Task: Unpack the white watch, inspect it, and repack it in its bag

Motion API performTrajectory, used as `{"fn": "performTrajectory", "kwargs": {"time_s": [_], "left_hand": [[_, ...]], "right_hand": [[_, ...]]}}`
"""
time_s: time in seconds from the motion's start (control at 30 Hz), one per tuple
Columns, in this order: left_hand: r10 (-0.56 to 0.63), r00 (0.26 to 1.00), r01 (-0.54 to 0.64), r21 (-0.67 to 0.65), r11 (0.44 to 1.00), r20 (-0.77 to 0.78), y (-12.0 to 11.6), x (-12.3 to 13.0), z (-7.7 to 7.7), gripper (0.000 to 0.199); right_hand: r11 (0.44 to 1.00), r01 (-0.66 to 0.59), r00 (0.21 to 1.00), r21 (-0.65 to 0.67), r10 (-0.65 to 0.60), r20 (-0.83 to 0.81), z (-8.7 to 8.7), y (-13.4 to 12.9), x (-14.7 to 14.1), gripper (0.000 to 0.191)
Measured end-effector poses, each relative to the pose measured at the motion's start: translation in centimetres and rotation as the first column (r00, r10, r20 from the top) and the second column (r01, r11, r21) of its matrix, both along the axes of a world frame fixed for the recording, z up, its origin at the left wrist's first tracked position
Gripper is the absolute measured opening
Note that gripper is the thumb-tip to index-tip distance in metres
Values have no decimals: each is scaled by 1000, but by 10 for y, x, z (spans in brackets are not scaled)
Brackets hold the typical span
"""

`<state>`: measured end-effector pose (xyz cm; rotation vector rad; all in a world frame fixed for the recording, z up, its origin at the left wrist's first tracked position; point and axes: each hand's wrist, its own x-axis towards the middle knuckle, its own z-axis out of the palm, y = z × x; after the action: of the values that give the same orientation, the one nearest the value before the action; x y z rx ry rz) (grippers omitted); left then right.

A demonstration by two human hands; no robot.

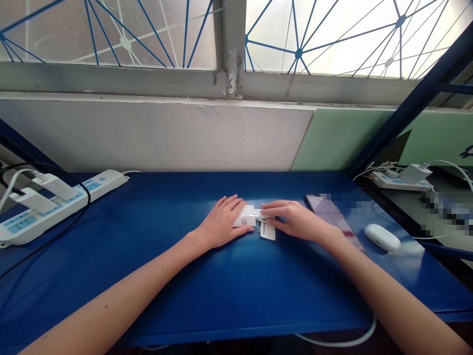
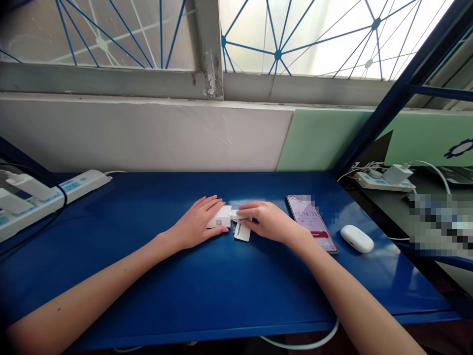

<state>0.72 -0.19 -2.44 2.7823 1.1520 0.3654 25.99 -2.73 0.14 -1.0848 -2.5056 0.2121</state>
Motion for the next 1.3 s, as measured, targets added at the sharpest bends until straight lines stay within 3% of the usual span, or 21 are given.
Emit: {"fn": "performTrajectory", "kwargs": {"time_s": [0.13, 0.27, 0.6, 0.8, 1.13, 1.3], "left_hand": [[13, 1000, -13, -23, 1000, 0, 0, 1, 1, 73], [16, 1000, -16, -41, 999, 9, 0, 1, 1, 73], [20, 999, -18, -37, 999, 30, -1, 0, 0, 72], [21, 1000, -21, -27, 999, 16, -1, 1, 1, 72], [15, 999, -15, -18, 1000, 38, -1, 1, 0, 70], [13, 999, -12, -22, 1000, 38, -1, 0, 1, 71]], "right_hand": [[996, 28, 999, 87, -29, 13, 0, 5, 8, 25], [997, -2, 1000, 76, 0, 31, -2, 9, 13, 22], [992, -24, 1000, 121, 24, 5, -11, 6, -5, 22], [975, -18, 998, 221, 5, 60, -13, 3, -12, 24], [986, 98, 992, 137, -85, -99, -23, 5, -14, 19], [988, 44, 996, 146, -32, -82, -21, 5, -16, 21]]}}
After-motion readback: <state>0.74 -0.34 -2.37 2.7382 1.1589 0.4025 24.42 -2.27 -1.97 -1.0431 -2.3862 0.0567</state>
